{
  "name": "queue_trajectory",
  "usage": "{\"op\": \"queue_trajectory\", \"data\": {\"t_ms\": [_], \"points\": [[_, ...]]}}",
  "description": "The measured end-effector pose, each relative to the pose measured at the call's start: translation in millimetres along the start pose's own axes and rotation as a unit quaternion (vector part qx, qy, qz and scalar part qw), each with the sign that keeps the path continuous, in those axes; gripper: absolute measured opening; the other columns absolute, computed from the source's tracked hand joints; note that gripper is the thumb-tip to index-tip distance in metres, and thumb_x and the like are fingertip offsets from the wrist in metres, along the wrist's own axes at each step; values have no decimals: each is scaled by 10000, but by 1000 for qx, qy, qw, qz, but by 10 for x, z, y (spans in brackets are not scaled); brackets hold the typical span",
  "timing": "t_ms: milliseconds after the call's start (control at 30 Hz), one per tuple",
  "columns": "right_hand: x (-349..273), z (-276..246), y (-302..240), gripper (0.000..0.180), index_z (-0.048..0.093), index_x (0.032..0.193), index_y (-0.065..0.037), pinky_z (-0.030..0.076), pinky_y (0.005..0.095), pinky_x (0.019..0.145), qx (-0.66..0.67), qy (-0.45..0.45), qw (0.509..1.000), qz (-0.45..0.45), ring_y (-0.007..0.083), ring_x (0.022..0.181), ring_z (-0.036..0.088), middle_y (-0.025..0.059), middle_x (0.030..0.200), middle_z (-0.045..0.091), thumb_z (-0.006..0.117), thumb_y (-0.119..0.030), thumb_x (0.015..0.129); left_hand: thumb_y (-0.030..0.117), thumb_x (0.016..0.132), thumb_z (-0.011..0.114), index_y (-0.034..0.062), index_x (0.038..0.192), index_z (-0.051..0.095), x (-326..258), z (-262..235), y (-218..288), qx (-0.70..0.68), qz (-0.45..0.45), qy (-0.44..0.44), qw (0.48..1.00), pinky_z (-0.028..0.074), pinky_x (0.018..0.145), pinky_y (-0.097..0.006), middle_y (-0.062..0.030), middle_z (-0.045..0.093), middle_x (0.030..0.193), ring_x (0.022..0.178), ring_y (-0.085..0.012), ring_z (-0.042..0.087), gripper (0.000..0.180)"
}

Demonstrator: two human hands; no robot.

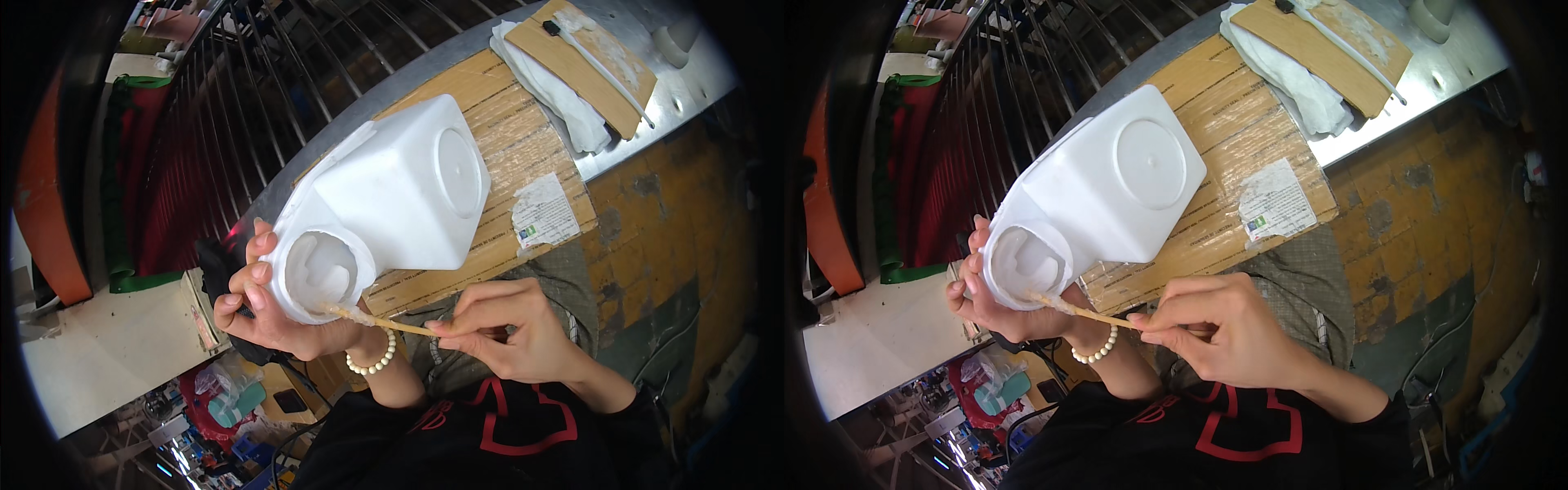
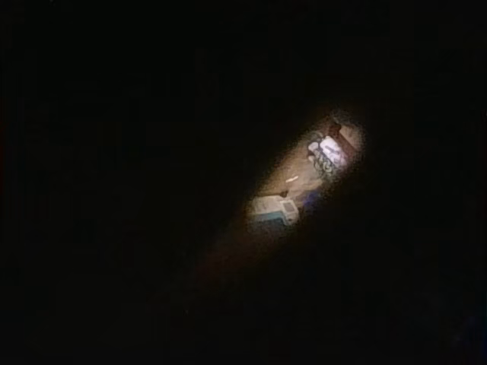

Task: The person stirs a white paste inside a plastic container using a wooden stick, repeatedly scraping the sides and bottom to blend the contents. The person then places the container down and retrieves a bag of snacks from a backpack.

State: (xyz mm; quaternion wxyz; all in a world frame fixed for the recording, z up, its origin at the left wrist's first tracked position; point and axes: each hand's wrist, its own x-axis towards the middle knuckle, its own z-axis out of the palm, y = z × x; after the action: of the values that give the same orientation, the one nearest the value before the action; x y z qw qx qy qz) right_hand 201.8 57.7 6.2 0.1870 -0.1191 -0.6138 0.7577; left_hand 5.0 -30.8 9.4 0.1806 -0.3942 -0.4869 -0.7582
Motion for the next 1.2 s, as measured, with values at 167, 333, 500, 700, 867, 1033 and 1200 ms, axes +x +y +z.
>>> {"op": "queue_trajectory", "data": {"t_ms": [167, 333, 500, 700, 867, 1033, 1200], "points": [[19, 109, 123, 154, 720, 1090, 26, 364, 195, 472, 251, -53, 951, 171, 53, 543, 521, 44, 801, 683, 651, -62, 983, 121, 1019, 391, 67, 1229, 411, 14, 43, 1, 13, -2, -6, 1000, 417, 1095, -625, -115, 627, 1025, 1059, -346, 654, 218], [-47, 276, 82, 286, 618, 1191, 46, 304, 178, 446, 473, -99, 838, 253, 21, 492, 403, 20, 803, 593, 473, -179, 1090, 108, 1022, 401, 63, 1225, 414, 42, 95, -22, 15, -8, 33, 999, 433, 1073, -614, -109, 643, 992, 1041, -333, 656, 209], [-104, 336, 8, 309, 572, 1160, 47, 279, 194, 427, 503, -56, 817, 276, 31, 449, 335, 2, 743, 510, 427, -220, 1108, 108, 1037, 399, 68, 1217, 418, 18, 156, -8, -26, -13, 50, 998, 443, 1058, -607, -112, 661, 985, 1020, -316, 666, 186], [-167, 244, -142, 230, 584, 1236, 15, 360, 183, 471, 149, 37, 979, 135, 29, 528, 464, 22, 810, 603, 538, -116, 1053, 97, 1030, 398, 67, 1221, 405, 54, 186, 33, -1, -8, 43, 999, 444, 1058, -609, -124, 650, 975, 1011, -328, 668, 193], [-192, 43, -191, 266, 583, 1279, 8, 399, 181, 500, 116, -20, 976, 185, 32, 580, 545, 34, 802, 624, 574, -76, 1027, 73, 1010, 385, 68, 1219, 401, 43, 241, 74, 14, -16, 44, 999, 449, 1051, -618, -121, 623, 943, 997, -350, 670, 211], [-122, 98, -135, 272, 586, 1279, 10, 399, 190, 465, 259, -21, 949, 181, 39, 536, 547, 21, 762, 623, 594, -80, 1023, 75, 997, 384, 81, 1221, 404, 48, 284, 82, 21, -20, 47, 998, 445, 1051, -620, -118, 619, 942, 981, -350, 677, 224], [-179, 118, -232, 261, 597, 1267, 21, 358, 180, 462, 202, 17, 954, 223, 35, 502, 469, 27, 727, 617, 585, -98, 1034, 76, 999, 393, 93, 1222, 406, 52, 295, 84, 14, -20, 49, 998, 444, 1045, -612, -111, 619, 928, 979, -341, 681, 224]]}}
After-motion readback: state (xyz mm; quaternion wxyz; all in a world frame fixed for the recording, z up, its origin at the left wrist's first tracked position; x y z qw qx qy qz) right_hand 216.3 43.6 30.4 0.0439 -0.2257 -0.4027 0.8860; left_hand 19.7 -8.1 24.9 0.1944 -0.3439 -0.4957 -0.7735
